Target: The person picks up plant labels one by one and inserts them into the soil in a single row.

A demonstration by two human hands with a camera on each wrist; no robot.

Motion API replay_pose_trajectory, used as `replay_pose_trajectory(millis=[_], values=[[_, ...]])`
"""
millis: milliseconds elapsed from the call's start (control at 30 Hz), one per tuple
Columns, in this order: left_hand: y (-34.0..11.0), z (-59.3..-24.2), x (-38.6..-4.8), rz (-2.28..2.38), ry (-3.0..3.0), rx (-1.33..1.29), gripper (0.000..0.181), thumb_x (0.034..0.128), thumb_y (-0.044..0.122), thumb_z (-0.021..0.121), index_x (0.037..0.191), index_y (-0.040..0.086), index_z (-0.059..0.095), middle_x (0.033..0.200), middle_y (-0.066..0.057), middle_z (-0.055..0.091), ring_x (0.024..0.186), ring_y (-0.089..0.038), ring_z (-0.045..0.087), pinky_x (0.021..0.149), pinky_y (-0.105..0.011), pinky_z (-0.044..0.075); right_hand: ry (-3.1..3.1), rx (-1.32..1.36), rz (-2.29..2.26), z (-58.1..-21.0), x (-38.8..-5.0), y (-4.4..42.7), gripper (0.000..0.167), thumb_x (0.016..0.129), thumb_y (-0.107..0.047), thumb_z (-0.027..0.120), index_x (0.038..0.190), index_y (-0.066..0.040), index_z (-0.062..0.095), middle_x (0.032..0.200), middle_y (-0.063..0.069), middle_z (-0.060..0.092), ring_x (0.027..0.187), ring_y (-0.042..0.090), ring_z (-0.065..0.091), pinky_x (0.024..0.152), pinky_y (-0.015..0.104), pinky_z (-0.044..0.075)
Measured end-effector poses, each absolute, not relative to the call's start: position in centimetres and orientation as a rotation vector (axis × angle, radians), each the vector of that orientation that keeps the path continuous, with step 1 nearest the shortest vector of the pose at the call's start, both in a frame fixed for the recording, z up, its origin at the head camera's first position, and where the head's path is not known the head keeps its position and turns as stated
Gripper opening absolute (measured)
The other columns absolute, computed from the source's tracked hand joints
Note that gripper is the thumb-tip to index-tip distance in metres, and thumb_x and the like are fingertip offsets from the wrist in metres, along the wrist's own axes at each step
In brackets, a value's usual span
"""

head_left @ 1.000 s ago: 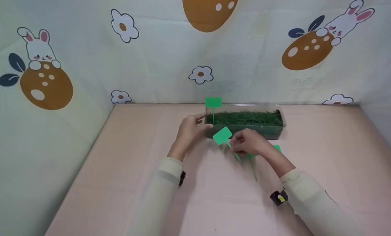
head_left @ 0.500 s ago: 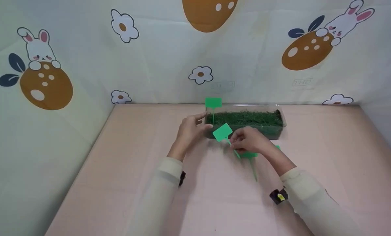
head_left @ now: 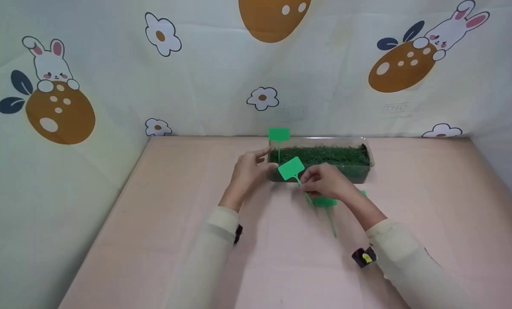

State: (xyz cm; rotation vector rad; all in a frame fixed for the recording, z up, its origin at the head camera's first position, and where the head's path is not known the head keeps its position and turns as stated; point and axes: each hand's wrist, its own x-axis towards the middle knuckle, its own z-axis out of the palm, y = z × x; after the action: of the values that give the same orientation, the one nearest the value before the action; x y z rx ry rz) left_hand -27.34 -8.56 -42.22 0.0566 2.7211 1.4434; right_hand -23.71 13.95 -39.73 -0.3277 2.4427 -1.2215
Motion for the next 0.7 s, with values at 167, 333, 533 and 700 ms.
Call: replay_pose_trajectory(millis=[167, 333, 533, 700], values=[[-8.57, -42.20, -27.33, 1.446, 2.718, 0.042, 0.059, 0.0886, 0.028, 0.077, 0.143, 0.028, 0.055, 0.147, -0.001, 0.056, 0.133, -0.022, 0.057, 0.105, -0.038, 0.051, 2.441, -0.315, -1.252, -39.62, -23.78, 13.96, 0.012, 0.095, -0.008, 0.066, 0.101, 0.002, 0.068, 0.085, 0.007, 0.071, 0.070, 0.009, 0.066, 0.075, 0.034, 0.060], [-8.60, -42.25, -27.37, 1.449, 2.718, 0.039, 0.059, 0.0884, 0.028, 0.077, 0.143, 0.029, 0.055, 0.147, 0.000, 0.056, 0.133, -0.021, 0.057, 0.105, -0.038, 0.051, 2.440, -0.289, -1.287, -39.45, -23.89, 14.03, 0.016, 0.096, -0.009, 0.066, 0.104, 0.004, 0.068, 0.090, 0.011, 0.072, 0.073, 0.011, 0.067, 0.078, 0.037, 0.061], [-8.64, -42.30, -27.42, 1.455, 2.721, 0.065, 0.058, 0.0884, 0.027, 0.077, 0.142, 0.026, 0.056, 0.148, 0.002, 0.055, 0.133, -0.022, 0.057, 0.106, -0.038, 0.051, 2.432, -0.277, -1.320, -39.33, -24.04, 14.15, 0.014, 0.096, -0.009, 0.065, 0.104, 0.002, 0.068, 0.098, 0.017, 0.072, 0.077, 0.015, 0.068, 0.077, 0.035, 0.061], [-8.65, -42.30, -27.30, 1.444, 2.740, 0.089, 0.057, 0.0894, 0.027, 0.076, 0.143, 0.025, 0.056, 0.149, -0.001, 0.054, 0.133, -0.024, 0.057, 0.106, -0.040, 0.050, 2.438, -0.302, -1.339, -39.27, -24.11, 14.29, 0.015, 0.096, -0.010, 0.066, 0.105, 0.002, 0.068, 0.095, 0.013, 0.072, 0.075, 0.014, 0.068, 0.072, 0.030, 0.060]])
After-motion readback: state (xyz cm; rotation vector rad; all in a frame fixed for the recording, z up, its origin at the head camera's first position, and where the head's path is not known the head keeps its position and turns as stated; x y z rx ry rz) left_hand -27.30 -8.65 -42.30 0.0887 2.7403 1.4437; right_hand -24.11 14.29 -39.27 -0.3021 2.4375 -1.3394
